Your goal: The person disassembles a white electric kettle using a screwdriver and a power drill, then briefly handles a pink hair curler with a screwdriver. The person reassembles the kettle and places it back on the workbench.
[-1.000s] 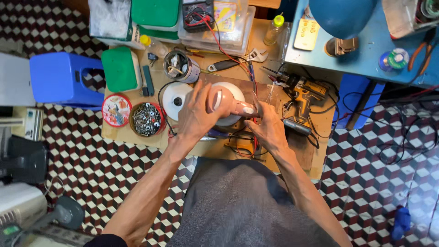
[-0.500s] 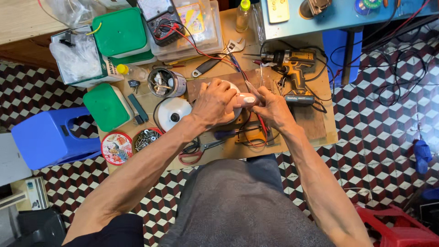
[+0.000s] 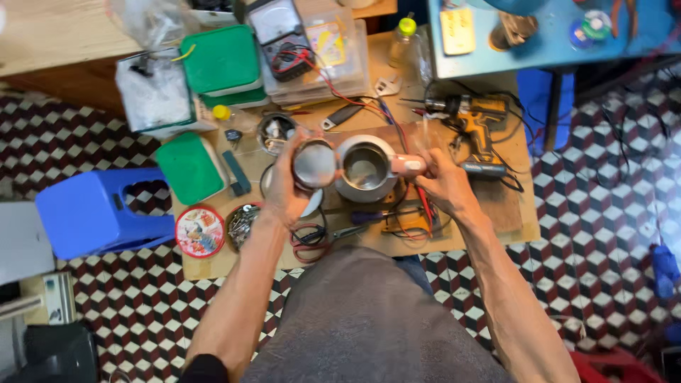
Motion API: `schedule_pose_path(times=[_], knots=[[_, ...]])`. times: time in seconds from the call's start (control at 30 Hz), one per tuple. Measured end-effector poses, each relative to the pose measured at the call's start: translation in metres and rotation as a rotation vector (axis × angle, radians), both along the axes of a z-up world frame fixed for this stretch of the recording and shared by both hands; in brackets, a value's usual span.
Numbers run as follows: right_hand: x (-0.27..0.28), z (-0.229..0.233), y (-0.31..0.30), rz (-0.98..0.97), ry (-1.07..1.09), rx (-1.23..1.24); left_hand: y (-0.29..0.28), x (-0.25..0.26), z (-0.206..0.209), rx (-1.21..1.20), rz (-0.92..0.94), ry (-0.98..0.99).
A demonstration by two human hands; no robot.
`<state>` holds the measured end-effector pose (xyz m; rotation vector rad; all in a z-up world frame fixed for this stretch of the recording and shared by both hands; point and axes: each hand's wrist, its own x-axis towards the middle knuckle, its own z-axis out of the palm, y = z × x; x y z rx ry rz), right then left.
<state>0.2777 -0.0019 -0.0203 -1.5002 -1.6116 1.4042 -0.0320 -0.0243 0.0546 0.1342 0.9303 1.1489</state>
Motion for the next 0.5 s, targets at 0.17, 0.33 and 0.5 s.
schedule_pose_path(times=[0.17,0.33,0.5], knots=[[0.000,0.000,-0.043,-0.243,-0.048,-0.007,-0.033,-0.002,-0.020,0.064,0.063,-0.175],[0.011,-0.020,-0.096,-0.337,-0.203,-0.106,-0.040,-0.006,-0.041,0.068,0.110,-0.188],[0.010,-0.030,-0.120,-0.313,-0.241,-0.403,-0.044,-0.011,-0.048,0.035,0.172,-0.208]])
